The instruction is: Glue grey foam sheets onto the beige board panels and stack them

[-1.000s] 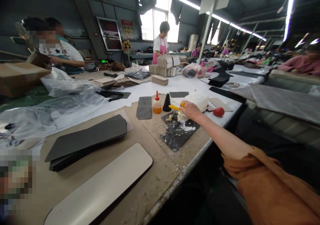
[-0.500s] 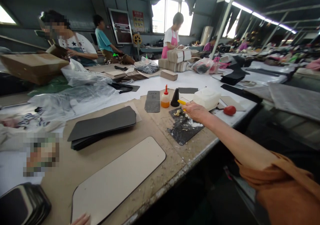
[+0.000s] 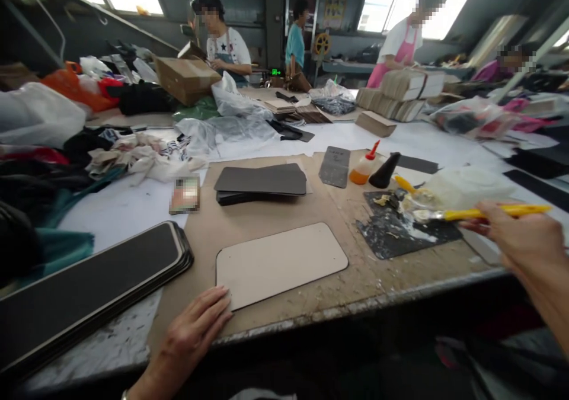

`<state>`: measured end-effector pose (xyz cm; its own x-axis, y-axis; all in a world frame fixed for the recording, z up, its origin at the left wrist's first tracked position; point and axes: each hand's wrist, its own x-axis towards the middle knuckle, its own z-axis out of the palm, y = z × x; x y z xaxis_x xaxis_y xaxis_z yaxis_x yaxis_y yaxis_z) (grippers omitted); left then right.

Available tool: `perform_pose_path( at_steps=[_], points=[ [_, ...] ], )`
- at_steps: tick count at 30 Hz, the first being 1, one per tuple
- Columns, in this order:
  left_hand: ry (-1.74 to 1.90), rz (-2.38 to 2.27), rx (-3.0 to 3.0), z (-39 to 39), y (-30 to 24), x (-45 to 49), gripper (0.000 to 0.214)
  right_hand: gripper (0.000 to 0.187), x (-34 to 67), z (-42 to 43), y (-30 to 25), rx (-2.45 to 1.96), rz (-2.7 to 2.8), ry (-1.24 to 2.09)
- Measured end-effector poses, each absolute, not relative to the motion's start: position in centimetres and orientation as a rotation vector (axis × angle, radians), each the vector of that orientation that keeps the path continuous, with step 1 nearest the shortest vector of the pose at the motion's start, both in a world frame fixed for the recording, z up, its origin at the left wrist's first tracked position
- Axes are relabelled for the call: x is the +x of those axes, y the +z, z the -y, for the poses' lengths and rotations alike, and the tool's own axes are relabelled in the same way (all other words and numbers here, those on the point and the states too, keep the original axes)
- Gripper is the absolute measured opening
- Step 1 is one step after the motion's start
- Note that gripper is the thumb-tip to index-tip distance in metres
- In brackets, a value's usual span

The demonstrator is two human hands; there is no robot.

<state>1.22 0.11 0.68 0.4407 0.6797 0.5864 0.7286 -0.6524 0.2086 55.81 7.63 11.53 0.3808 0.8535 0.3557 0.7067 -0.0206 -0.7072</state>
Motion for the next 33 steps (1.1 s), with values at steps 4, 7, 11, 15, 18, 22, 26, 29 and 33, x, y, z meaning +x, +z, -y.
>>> perform_pose_path(
  at_steps=[4,7,11,15,18,22,26,29,33],
  points=[
    [-1.060,1.292,-2.580,-0.1,0.5,1.6,0.017,0.019,43.9,-7.3,11.0,-1.618,0.919,0.588],
    [-1.098,1.286,-2.550,-0.2,0.4,1.8,0.017,0.027,33.6,-7.2,10.3,-1.506,0.985,0.874],
    [-1.090,1.285,-2.575,-0.1,0.6,1.5,0.017,0.038,23.9,-7.5,8.5,-1.339,1.195,1.139],
    [-1.097,1.308,-2.566,0.2,0.6,0.9,0.017,0.037,19.4,-7.8,6.8,-1.273,1.363,1.248],
    [-1.145,1.313,-2.550,0.3,0.4,0.6,0.017,0.036,19.4,-8.1,6.4,-1.313,1.445,1.151],
    [-1.183,1.323,-2.557,0.3,0.1,0.4,0.018,0.036,23.2,-8.6,6.6,-1.480,1.462,0.894],
    [-1.211,1.265,-2.558,0.1,-0.5,0.2,0.020,0.038,28.7,-9.3,6.7,-1.663,1.387,0.637],
    [-1.216,1.209,-2.574,-0.1,-1.1,-0.1,0.021,0.037,32.1,-9.5,6.7,-1.790,1.324,0.482],
    [-1.196,1.151,-2.595,-0.3,-1.6,-0.6,0.022,0.030,34.3,-8.9,7.0,-1.896,1.331,0.310]
  ],
)
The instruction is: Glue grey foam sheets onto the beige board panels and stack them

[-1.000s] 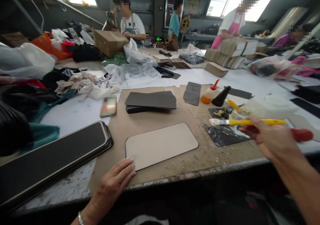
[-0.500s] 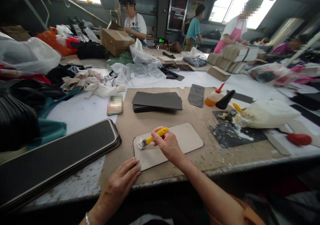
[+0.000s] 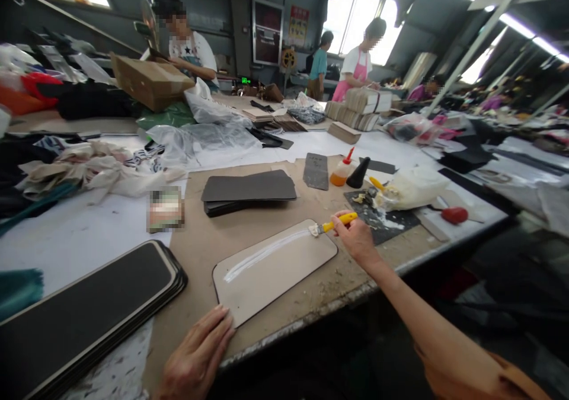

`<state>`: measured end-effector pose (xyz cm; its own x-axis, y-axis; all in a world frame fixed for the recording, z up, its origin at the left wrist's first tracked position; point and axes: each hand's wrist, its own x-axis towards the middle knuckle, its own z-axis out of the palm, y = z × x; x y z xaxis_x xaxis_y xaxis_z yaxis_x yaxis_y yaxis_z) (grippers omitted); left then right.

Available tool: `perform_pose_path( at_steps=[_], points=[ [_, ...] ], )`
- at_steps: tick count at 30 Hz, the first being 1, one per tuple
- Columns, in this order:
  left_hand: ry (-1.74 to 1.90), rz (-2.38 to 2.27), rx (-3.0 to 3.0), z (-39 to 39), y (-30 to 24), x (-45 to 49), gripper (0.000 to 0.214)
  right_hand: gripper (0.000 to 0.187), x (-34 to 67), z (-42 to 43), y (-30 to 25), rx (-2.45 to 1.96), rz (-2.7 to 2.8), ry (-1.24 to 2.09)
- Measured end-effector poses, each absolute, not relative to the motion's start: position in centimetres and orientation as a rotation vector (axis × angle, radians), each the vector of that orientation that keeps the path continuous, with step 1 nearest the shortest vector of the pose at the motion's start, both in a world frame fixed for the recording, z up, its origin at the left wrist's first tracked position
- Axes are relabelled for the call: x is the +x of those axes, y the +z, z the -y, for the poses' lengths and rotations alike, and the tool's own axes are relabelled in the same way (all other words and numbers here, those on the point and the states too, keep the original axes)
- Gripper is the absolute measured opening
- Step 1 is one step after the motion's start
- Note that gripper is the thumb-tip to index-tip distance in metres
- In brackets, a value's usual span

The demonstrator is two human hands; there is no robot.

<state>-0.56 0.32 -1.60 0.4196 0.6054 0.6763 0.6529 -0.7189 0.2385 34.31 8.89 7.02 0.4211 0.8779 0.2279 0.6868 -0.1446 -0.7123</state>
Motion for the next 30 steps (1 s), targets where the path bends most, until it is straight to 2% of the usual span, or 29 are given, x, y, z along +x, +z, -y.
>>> perform_pose_path(
  at_steps=[7,13,17,20,25,30],
  points=[
    [-1.233,1.179,-2.600,-0.2,-2.0,-0.6,0.023,0.020,29.4,-6.3,7.5,-1.830,1.602,0.190],
    [-1.236,1.186,-2.572,-0.1,-1.8,-0.4,0.020,0.015,19.5,-3.5,7.1,-1.531,1.647,0.548],
    [-1.230,1.148,-2.537,0.0,-1.4,-0.3,0.017,0.014,16.9,-2.1,7.1,-1.442,1.635,0.711],
    [-1.246,1.186,-2.535,0.1,-1.3,-0.3,0.016,0.018,19.2,-2.2,6.8,-1.517,1.576,0.679],
    [-1.248,1.202,-2.548,0.2,-1.2,-0.3,0.016,0.026,27.8,-3.2,6.6,-1.819,1.364,0.408],
    [-1.270,1.192,-2.540,0.2,-1.1,-0.1,0.016,0.023,33.0,-2.9,7.1,-2.006,1.290,0.167]
  ],
)
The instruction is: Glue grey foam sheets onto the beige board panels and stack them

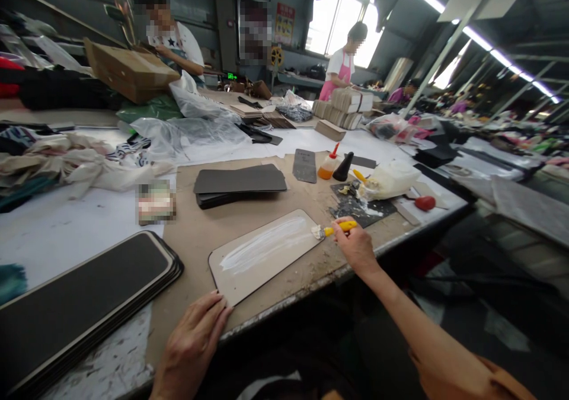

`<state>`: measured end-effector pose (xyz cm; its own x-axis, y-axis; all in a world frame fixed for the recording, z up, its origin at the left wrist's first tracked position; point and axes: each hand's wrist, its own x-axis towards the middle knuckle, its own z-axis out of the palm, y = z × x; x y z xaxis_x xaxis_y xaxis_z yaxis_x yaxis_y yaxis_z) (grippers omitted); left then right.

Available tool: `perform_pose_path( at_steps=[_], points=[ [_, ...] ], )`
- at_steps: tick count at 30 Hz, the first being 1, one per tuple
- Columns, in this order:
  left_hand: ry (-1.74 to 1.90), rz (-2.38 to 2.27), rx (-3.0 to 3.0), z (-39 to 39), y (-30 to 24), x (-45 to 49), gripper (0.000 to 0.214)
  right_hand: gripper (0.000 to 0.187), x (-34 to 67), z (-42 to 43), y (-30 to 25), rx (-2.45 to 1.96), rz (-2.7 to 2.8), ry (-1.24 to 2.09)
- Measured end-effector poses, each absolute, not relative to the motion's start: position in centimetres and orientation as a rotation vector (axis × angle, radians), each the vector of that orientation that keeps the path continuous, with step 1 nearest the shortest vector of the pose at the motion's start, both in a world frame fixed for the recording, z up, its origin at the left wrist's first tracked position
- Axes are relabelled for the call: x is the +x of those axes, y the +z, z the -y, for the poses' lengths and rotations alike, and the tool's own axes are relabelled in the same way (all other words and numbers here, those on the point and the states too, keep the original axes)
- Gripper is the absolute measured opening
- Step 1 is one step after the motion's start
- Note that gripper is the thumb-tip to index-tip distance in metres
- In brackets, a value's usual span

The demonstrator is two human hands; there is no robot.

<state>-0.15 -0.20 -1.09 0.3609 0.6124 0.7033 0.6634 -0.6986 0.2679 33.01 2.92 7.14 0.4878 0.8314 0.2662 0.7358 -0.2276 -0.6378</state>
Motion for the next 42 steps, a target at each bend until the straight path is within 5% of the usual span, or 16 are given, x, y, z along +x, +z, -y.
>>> perform_pose_path(
  at_steps=[5,15,22,28,34,42],
  points=[
    [-1.269,1.232,-2.533,0.3,-1.2,0.0,0.014,0.020,29.3,-1.3,7.3,-1.863,1.528,0.097],
    [-1.249,1.341,-2.555,0.9,-1.1,0.0,0.015,0.025,19.1,1.0,6.5,-1.493,1.448,0.846],
    [-1.252,1.365,-2.535,0.9,-0.7,0.2,0.013,0.026,22.5,0.5,7.2,-1.676,1.419,0.505],
    [-1.237,1.389,-2.546,0.9,-0.7,0.2,0.014,0.024,19.6,-0.3,6.3,-1.459,1.476,0.839],
    [-1.225,1.394,-2.527,0.9,-0.7,0.3,0.014,0.029,22.0,-2.9,6.1,-1.536,1.289,0.672],
    [-1.233,1.296,-2.509,0.7,-1.2,0.2,0.015,0.025,17.3,-5.9,5.4,-1.322,1.442,0.918]
  ],
)
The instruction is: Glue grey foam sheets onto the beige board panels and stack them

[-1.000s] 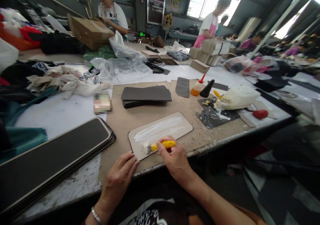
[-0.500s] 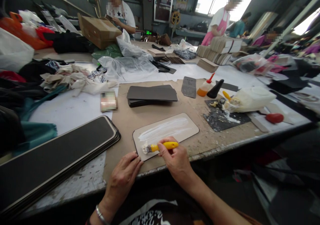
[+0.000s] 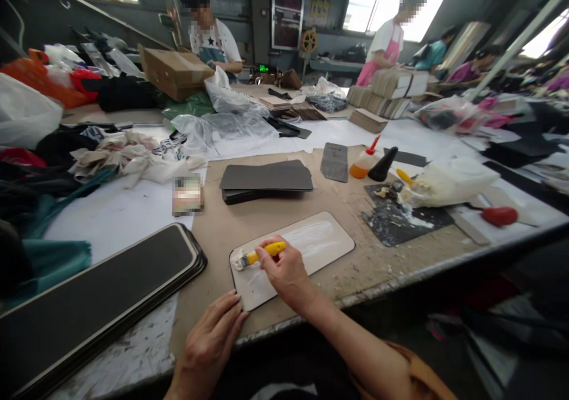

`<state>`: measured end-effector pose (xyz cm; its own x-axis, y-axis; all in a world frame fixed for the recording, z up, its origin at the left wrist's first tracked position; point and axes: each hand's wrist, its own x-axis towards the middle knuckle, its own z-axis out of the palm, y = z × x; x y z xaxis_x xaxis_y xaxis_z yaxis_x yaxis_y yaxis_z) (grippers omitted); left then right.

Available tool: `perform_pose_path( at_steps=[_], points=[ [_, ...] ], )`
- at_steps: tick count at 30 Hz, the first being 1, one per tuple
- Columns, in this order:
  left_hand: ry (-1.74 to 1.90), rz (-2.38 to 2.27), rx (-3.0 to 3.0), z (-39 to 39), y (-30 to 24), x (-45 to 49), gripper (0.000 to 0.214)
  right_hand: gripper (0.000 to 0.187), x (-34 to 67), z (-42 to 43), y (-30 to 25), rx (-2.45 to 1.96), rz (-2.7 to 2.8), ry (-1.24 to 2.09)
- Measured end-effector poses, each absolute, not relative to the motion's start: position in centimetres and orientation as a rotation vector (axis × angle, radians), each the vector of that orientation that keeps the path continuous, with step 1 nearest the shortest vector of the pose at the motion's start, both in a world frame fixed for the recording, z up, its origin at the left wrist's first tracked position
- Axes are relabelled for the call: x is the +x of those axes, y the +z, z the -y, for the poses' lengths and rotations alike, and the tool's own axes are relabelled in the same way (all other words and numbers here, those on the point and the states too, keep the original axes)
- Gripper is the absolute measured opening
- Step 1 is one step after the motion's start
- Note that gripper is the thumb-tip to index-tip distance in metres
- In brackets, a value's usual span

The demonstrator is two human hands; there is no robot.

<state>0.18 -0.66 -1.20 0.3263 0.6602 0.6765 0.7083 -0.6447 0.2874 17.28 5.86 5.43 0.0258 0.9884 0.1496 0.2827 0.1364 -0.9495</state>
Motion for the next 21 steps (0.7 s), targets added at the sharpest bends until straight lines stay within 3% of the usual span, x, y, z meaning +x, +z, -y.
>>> perform_pose_path(
  at_steps=[10,21],
  points=[
    [-1.209,1.137,-2.546,0.1,-1.6,-0.2,0.017,0.039,29.7,-9.5,5.1,-1.733,1.255,0.448],
    [-1.152,1.114,-2.565,0.2,-1.6,-0.4,0.018,0.035,35.0,-7.5,6.2,-1.869,1.361,0.198]
  ],
)
